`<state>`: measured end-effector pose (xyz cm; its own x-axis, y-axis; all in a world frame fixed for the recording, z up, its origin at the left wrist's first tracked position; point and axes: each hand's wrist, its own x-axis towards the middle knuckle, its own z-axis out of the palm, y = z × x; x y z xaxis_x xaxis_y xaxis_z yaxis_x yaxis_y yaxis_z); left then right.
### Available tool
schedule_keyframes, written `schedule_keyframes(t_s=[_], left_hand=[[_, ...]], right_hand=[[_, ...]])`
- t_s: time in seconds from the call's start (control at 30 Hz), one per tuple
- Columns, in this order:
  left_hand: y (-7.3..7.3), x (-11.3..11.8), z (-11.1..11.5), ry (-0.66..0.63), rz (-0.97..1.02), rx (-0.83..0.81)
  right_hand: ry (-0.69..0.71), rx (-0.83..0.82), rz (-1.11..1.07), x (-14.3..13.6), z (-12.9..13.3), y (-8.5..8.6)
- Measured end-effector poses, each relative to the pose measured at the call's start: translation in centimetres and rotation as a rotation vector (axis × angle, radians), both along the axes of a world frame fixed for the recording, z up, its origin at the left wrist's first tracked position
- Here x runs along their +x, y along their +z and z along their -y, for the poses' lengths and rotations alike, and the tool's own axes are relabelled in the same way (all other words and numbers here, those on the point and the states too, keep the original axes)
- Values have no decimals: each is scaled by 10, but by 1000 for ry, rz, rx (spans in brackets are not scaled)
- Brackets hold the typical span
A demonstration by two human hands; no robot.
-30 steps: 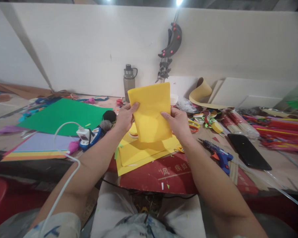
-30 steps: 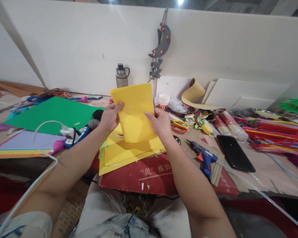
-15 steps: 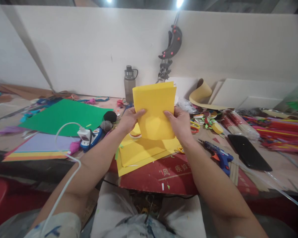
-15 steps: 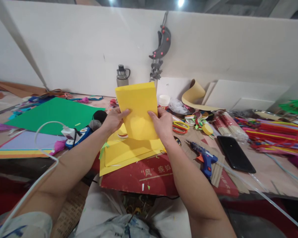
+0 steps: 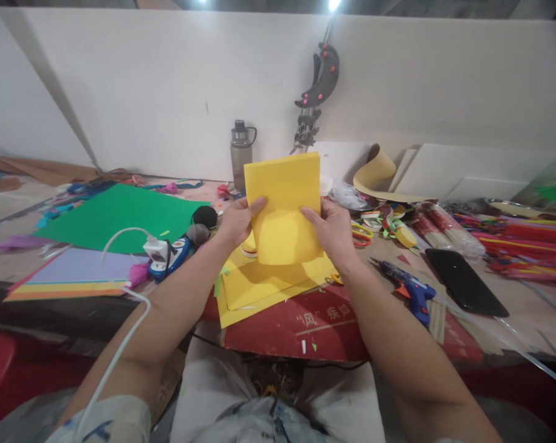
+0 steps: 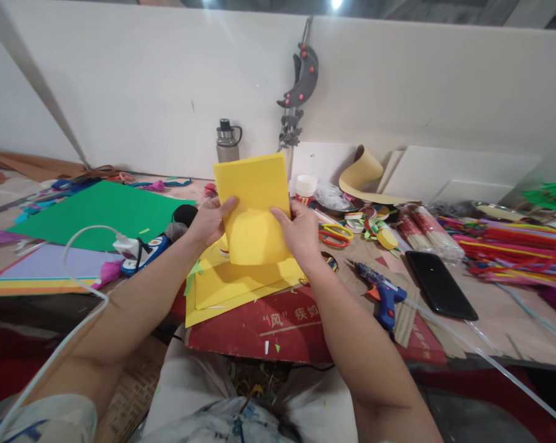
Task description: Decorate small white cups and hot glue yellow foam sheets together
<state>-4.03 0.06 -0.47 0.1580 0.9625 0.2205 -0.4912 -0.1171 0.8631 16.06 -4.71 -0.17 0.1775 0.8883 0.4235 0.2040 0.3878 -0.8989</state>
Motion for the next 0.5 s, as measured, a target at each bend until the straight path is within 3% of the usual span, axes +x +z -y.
schedule_keyframes(t_s=[0.37, 0.5], left_hand=[[-5, 5, -5, 83, 8, -15], [-5, 5, -7, 94, 10, 3]], right_hand=[[-25, -45, 65, 4, -2, -1], [74, -84, -18, 3, -1, 1]])
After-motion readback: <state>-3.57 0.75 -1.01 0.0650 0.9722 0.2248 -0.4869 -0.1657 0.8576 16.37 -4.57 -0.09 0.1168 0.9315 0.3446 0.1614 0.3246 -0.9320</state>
